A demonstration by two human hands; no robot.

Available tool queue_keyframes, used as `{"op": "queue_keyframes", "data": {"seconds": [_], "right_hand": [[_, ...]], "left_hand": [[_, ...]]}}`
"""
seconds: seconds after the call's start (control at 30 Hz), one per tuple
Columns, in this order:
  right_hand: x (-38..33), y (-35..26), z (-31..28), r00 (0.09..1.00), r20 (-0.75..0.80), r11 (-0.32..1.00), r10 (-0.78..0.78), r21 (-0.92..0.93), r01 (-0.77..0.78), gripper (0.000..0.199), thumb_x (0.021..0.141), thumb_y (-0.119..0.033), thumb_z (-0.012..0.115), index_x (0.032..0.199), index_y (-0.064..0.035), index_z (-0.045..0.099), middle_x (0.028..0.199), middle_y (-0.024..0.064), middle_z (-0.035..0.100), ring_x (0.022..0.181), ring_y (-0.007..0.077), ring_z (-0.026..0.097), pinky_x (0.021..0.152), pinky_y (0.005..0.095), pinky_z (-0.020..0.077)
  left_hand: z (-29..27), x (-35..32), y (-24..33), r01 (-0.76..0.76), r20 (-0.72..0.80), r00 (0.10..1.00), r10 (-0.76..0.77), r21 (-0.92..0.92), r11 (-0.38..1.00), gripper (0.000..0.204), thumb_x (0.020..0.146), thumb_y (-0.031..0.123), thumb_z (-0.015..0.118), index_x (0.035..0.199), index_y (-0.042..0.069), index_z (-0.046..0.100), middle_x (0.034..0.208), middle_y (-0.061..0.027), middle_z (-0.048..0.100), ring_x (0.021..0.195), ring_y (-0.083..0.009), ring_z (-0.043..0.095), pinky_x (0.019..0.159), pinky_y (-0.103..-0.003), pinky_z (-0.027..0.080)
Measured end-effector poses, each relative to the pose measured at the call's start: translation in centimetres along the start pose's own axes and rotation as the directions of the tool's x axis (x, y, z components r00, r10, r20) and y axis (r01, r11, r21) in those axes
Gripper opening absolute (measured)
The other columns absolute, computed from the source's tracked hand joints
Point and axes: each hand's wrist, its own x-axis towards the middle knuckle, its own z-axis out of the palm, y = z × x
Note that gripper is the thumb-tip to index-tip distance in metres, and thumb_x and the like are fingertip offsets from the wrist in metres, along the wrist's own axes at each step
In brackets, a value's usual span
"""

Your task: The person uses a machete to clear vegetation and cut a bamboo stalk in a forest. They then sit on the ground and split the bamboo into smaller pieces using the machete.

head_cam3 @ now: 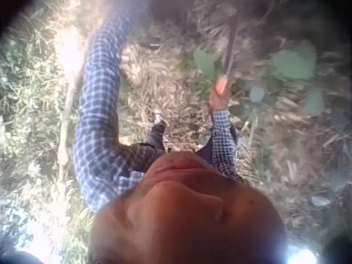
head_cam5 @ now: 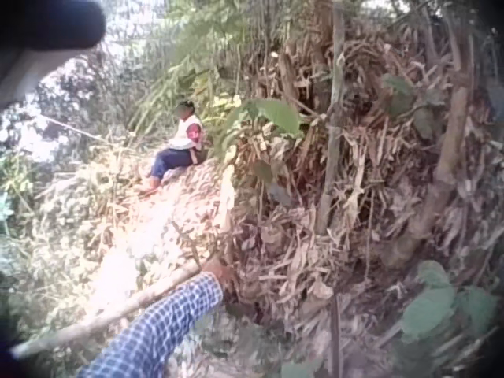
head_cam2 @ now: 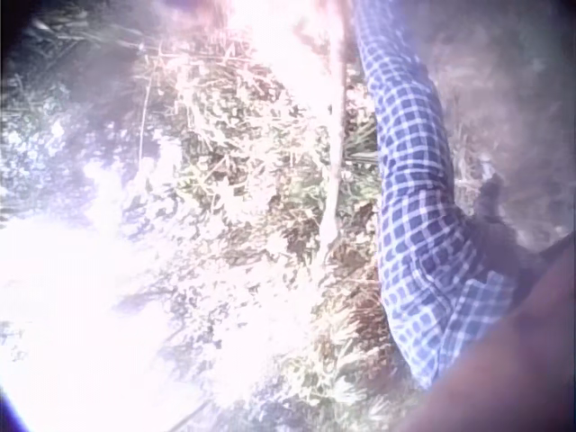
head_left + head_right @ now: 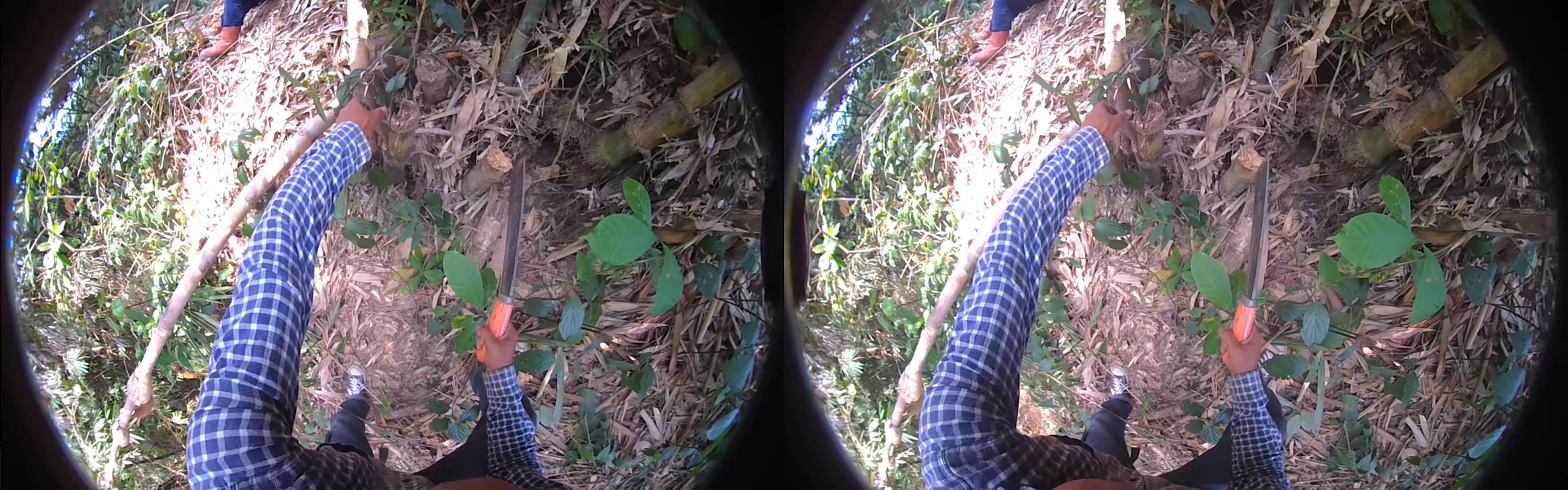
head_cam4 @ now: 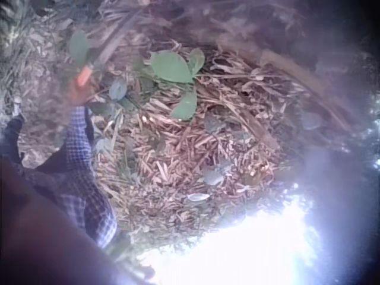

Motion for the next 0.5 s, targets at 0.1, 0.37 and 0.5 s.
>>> {"op": "queue_keyframes", "data": {"seconds": [0.1, 0.37, 0.5], "right_hand": [[0.1, 1.0, -2.1, 0.979, -0.033, 0.97, 0.2, 0.147, -0.193, 0.017, 0.077, 0.0, 0.065, 0.089, -0.0017, 0.053, 0.063, 0.0044, 0.053, 0.043, 0.0123, 0.049, 0.04, 0.0276, 0.041], [2.3, -2.5, -6.1, 0.93, -0.168, 0.922, 0.328, 0.274, -0.275, 0.02, 0.073, 0.0, 0.064, 0.087, -0.0021, 0.05, 0.062, 0.0035, 0.05, 0.046, 0.0128, 0.047, 0.042, 0.028, 0.0402], [3.0, -2.1, -8.2, 0.924, -0.213, 0.923, 0.317, 0.292, -0.249, 0.018, 0.075, 0.003, 0.062, 0.089, -0.0007, 0.05, 0.061, 0.0042, 0.047, 0.048, 0.0149, 0.047, 0.043, 0.0312, 0.04]], "left_hand": [[1.1, 1.2, -1.0, -0.011, 0.124, 0.992, 0.021, -0.08, 0.997, 0.067, 0.081, 0.031, 0.07, 0.131, -0.006, 0.044, 0.113, -0.0224, 0.064, 0.098, -0.0318, 0.066, 0.079, -0.036, 0.056], [1.1, 1.9, -3.3, -0.312, 0.105, 0.95, 0.296, 0.214, 0.926, 0.054, 0.081, 0.017, 0.073, 0.128, -0.001, 0.052, 0.114, -0.0141, 0.064, 0.093, -0.0228, 0.068, 0.076, -0.029, 0.061], [0.2, 2.7, -6.0, -0.226, 0.214, 0.959, 0.185, 0.191, 0.955, 0.044, 0.087, 0.025, 0.064, 0.123, 0.002, 0.057, 0.118, -0.0147, 0.062, 0.094, -0.0245, 0.066, 0.086, -0.036, 0.058]]}}
